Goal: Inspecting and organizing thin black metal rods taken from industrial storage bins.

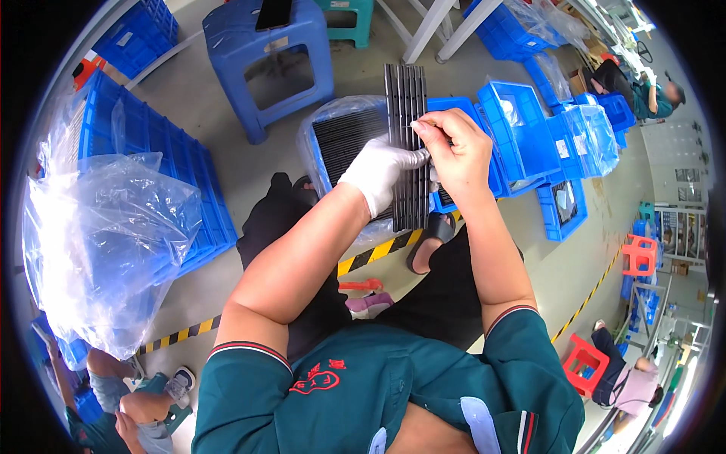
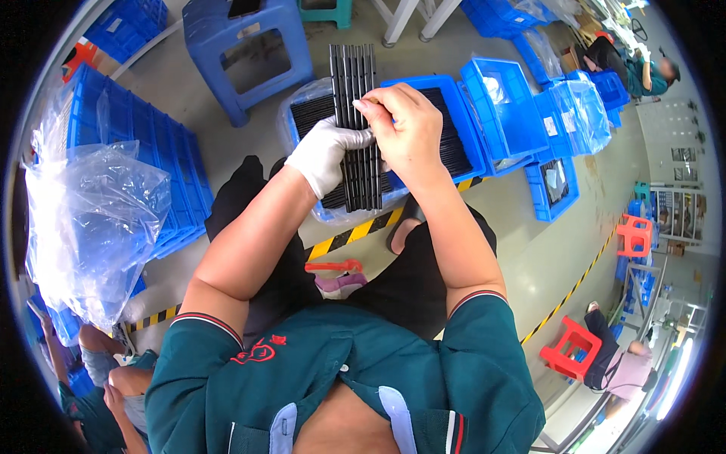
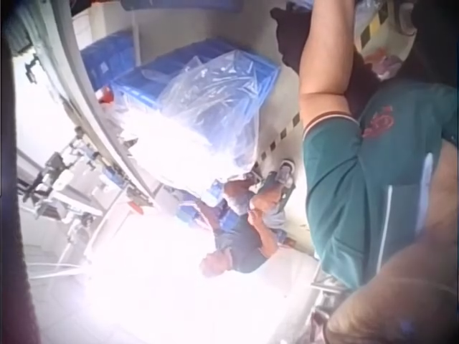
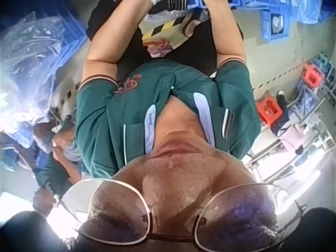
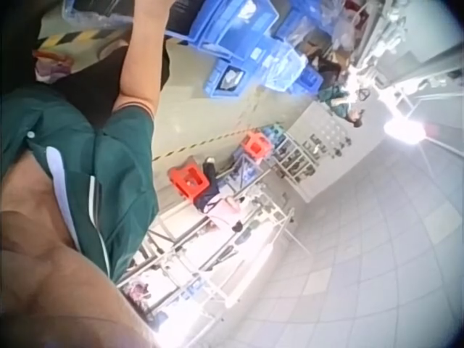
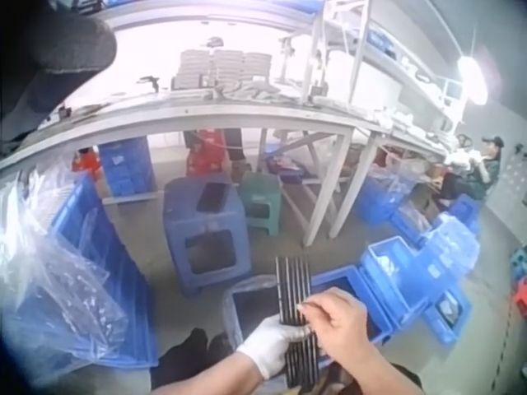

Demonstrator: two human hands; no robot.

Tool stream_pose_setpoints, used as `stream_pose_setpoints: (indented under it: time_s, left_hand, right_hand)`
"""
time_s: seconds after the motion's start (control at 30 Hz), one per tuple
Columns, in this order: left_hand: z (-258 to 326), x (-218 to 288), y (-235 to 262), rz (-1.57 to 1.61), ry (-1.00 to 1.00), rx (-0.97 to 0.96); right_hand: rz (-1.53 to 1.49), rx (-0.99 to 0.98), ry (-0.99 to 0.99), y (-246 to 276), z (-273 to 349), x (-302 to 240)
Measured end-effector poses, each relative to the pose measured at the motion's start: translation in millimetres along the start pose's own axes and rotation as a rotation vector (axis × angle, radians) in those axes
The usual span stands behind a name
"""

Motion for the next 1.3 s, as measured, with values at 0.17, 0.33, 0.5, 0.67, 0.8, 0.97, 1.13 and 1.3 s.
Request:
stream_pose_setpoints:
  time_s: [0.17, 0.33, 0.5, 0.67, 0.8, 0.97, 1.13, 1.3]
  left_hand:
    - [-10, -4, 16, -0.187, -0.114, 0.023]
    - [-8, -4, 10, -0.147, -0.128, 0.023]
    - [0, 0, 5, -0.105, -0.051, 0.032]
    - [6, 4, -2, -0.043, -0.004, 0.032]
    - [4, -1, -2, 0.018, 0.015, 0.014]
    - [-3, -1, 8, -0.165, -0.106, 0.025]
    - [-1, 3, 4, -0.316, -0.181, 0.045]
    - [-1, -5, 6, -0.066, -0.035, 0.027]
  right_hand:
    - [0.286, -0.019, 0.384, -3, 0, -31]
    - [0.341, -0.027, 0.365, -8, 4, -24]
    - [0.177, -0.003, 0.223, 0, 2, -16]
    - [-0.025, -0.017, -0.012, -2, 1, -6]
    - [-0.023, -0.026, -0.053, -3, 0, -4]
    - [0.241, -0.011, 0.367, -4, -2, -35]
    - [0.119, -0.110, 0.067, -10, 2, -11]
    - [0.149, -0.017, 0.182, -6, 3, -18]
Point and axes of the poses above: each hand's wrist, its own z-axis away from the middle knuckle, its own y-axis out of the back of the hand, x = y × z, the point moved 6 cm from there along -z, towards the middle knuckle, and after that the axes turned 1 degree about x, right-handed, at the moved point
